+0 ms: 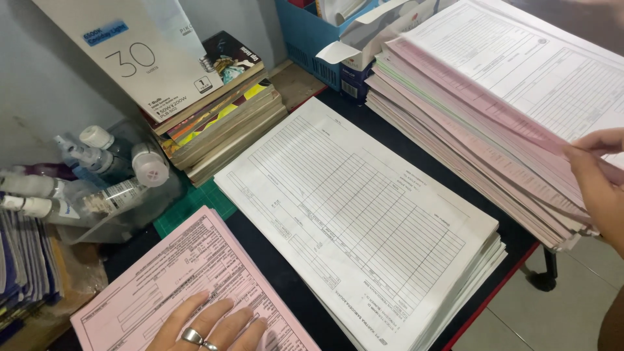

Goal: Sorting and organizing different colored paper forms into stacks

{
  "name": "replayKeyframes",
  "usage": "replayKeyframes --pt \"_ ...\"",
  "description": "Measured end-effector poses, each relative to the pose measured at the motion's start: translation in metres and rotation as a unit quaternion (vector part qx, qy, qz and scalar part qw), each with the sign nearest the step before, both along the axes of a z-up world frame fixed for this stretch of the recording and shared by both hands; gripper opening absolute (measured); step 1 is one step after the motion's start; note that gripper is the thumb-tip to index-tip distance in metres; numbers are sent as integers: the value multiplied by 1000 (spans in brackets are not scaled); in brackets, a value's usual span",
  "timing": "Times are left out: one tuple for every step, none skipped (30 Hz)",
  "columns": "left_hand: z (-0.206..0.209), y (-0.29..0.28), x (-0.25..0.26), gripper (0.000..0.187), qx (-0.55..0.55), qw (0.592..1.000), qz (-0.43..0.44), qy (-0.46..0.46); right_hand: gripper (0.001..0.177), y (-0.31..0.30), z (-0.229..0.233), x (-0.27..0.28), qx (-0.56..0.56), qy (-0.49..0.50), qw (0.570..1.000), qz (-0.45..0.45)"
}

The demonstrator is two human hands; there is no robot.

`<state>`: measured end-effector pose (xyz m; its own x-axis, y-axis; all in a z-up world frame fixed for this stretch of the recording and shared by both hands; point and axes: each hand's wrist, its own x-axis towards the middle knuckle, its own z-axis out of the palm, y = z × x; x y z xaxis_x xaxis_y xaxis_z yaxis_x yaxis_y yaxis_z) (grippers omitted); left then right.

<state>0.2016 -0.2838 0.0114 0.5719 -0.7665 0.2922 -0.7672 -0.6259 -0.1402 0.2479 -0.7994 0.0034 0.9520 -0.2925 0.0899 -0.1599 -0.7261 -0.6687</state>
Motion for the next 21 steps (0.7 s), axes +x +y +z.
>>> replayKeyframes --pt "-2 2 0 33 5 1000 -2 1 14 21 8 -3 -35 -61 997 -22" --pt "-3 4 0 33 11 1000 -4 3 7 42 15 -6 -69 -122 989 -43" --pt "-4 4 0 33 11 1000 -3 3 7 45 14 -6 -69 -122 989 -43" --pt "-4 4 -1 33 12 1000 -2 9 8 48 12 -6 -68 -127 988 -57" --pt "-5 5 -1 33 14 1000 -1 14 8 51 11 -7 -67 -131 986 -72" --pt "-4 5 -1 33 13 1000 -1 14 8 53 15 -5 -67 -131 986 -72" --pt "-4 4 -1 33 6 1000 -2 9 7 54 19 -4 -55 -116 989 -69" --pt "-4 4 0 33 -1 1000 -3 5 7 55 23 -2 -43 -101 992 -67" --pt "-2 3 0 33 -1 1000 -4 5 7 52 20 -3 -43 -101 992 -68" --pt "-1 2 0 31 -7 1000 -4 -8 11 50 17 -4 -68 -130 989 -27" --pt "0 0 0 30 -13 1000 -5 -20 15 47 15 -5 -93 -159 983 14" --pt "1 0 0 30 -13 1000 -5 -20 15 48 16 -4 -94 -159 983 14" --pt "1 0 1 28 -13 1000 -4 -19 22 49 17 -3 -116 -167 979 21" --pt "2 0 1 26 -14 1000 -3 -18 29 50 17 -3 -137 -174 975 27" --pt "1 0 2 26 -14 1000 -3 -18 29 54 21 -4 -138 -174 975 27" --pt "1 0 4 29 -10 1000 -14 -8 32 57 24 -5 -156 -197 967 46" --pt "0 1 5 32 -6 1000 -25 1 36 61 28 -6 -174 -220 958 64" --pt "5 -4 8 32 -7 1000 -26 1 36 61 29 -5 -174 -219 958 64" --pt "9 -10 10 28 -9 1000 -28 -11 38 60 30 -5 -197 -182 962 54" --pt "13 -15 12 25 -12 999 -30 -23 41 60 31 -4 -218 -144 964 44" --pt "15 -18 16 25 -12 999 -32 -23 41 64 36 -4 -219 -144 964 42"
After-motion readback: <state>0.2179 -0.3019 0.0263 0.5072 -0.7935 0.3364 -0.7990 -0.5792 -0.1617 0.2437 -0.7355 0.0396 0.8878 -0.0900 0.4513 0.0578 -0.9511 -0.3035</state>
